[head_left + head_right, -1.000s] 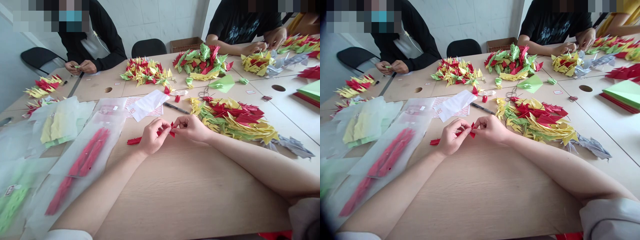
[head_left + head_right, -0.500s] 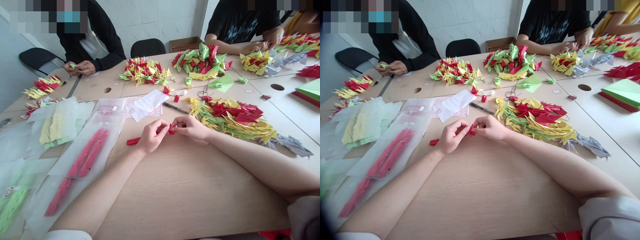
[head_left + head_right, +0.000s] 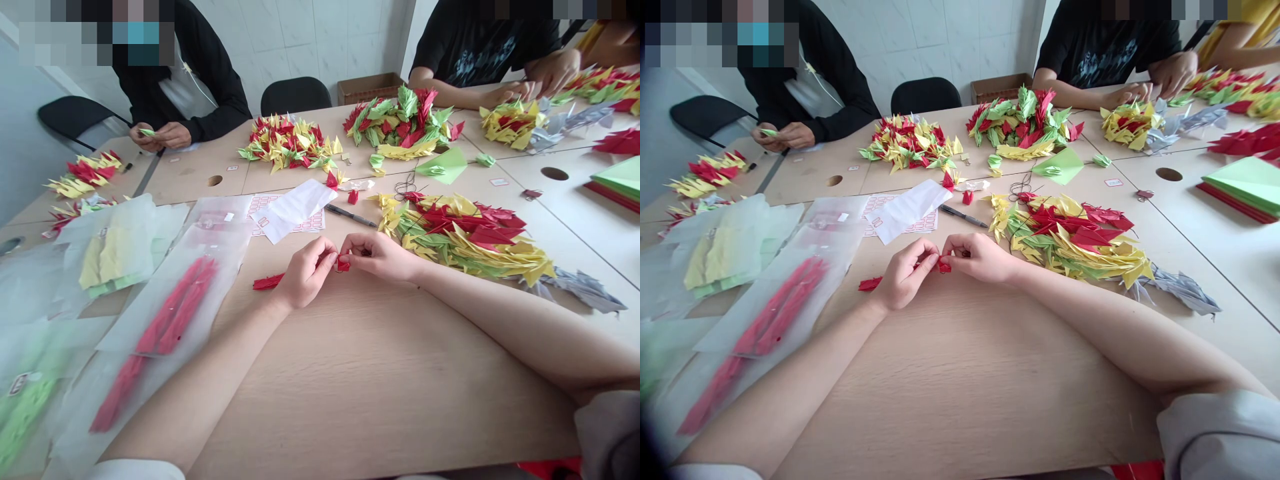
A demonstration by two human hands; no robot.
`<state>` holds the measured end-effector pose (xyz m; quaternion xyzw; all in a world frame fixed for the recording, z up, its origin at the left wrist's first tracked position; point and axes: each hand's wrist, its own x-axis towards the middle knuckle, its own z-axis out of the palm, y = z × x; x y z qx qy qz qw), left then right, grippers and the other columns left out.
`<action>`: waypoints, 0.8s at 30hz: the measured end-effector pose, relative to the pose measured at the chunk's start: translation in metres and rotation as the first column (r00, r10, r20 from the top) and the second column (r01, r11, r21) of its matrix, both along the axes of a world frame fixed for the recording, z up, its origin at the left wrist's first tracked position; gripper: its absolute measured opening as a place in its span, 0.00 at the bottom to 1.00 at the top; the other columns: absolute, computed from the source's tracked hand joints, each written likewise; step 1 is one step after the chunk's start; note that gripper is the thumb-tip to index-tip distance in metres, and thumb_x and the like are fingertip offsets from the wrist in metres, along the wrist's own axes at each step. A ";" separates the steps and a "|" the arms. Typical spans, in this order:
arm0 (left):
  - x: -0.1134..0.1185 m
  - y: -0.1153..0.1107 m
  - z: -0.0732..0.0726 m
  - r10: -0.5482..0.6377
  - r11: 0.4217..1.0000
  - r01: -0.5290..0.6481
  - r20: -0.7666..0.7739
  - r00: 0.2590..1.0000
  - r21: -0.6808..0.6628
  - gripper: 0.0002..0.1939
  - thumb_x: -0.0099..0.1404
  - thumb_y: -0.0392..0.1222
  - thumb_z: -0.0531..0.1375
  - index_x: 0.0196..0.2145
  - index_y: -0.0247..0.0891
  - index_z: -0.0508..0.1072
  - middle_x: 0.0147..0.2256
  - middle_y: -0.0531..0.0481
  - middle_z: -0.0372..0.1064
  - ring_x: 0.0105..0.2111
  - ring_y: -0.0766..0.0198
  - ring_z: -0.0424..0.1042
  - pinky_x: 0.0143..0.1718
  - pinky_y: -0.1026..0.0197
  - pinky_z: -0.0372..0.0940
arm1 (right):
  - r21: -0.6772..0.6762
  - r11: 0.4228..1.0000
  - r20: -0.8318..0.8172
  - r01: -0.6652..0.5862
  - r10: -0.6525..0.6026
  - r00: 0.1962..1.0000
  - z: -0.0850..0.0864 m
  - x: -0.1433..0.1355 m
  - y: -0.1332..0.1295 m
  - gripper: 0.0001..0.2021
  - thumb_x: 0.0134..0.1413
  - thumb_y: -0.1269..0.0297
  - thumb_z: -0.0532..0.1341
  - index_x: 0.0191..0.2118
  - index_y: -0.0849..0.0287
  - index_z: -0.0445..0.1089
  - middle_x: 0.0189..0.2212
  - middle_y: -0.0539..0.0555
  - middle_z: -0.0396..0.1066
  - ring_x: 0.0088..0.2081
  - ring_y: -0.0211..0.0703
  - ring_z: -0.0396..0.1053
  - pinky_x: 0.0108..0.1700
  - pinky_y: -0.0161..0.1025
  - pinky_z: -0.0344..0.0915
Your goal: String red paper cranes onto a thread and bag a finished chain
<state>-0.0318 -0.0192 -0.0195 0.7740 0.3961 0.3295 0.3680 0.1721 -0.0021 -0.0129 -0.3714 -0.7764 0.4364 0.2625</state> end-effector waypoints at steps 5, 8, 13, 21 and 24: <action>0.000 0.000 0.001 -0.005 1.000 0.006 -0.026 1.000 0.010 0.08 0.72 0.43 0.51 0.34 0.39 0.64 0.31 0.50 0.68 0.30 0.64 0.68 0.32 0.62 0.64 | -0.018 1.000 -0.008 -0.007 0.007 1.000 0.001 0.000 -0.001 0.09 0.58 0.61 0.59 0.34 0.62 0.71 0.20 0.44 0.57 0.23 0.31 0.51 0.25 0.31 0.48; -0.001 0.000 0.001 -0.009 1.000 0.010 -0.035 0.999 0.015 0.08 0.71 0.42 0.51 0.34 0.39 0.65 0.30 0.50 0.68 0.29 0.65 0.66 0.31 0.62 0.63 | -0.022 1.000 -0.008 -0.022 0.022 1.000 0.002 -0.001 -0.003 0.10 0.59 0.60 0.59 0.35 0.63 0.71 0.20 0.44 0.56 0.23 0.31 0.51 0.25 0.31 0.47; -0.001 0.000 -0.001 -0.031 0.999 0.032 -0.029 0.999 0.010 0.07 0.72 0.41 0.51 0.35 0.39 0.64 0.31 0.50 0.67 0.31 0.64 0.67 0.32 0.61 0.64 | 0.007 0.999 0.010 -0.050 0.050 0.999 0.001 0.000 -0.002 0.08 0.59 0.63 0.59 0.34 0.62 0.70 0.22 0.45 0.61 0.24 0.32 0.54 0.26 0.31 0.50; -0.001 -0.002 -0.001 -0.049 0.998 0.050 -0.034 0.998 0.035 0.06 0.72 0.40 0.51 0.35 0.40 0.63 0.32 0.50 0.66 0.31 0.65 0.67 0.34 0.61 0.63 | 0.063 0.996 0.013 -0.067 0.066 0.998 0.002 0.002 0.000 0.07 0.58 0.63 0.60 0.32 0.61 0.69 0.20 0.44 0.61 0.23 0.31 0.54 0.27 0.31 0.51; -0.001 -0.002 -0.001 -0.052 0.998 0.054 -0.038 0.998 0.041 0.06 0.72 0.39 0.51 0.35 0.39 0.63 0.32 0.51 0.66 0.30 0.66 0.66 0.34 0.62 0.62 | 0.060 0.996 0.017 -0.069 0.069 0.998 0.002 0.002 0.001 0.07 0.58 0.64 0.60 0.32 0.62 0.70 0.20 0.44 0.61 0.23 0.31 0.54 0.27 0.30 0.51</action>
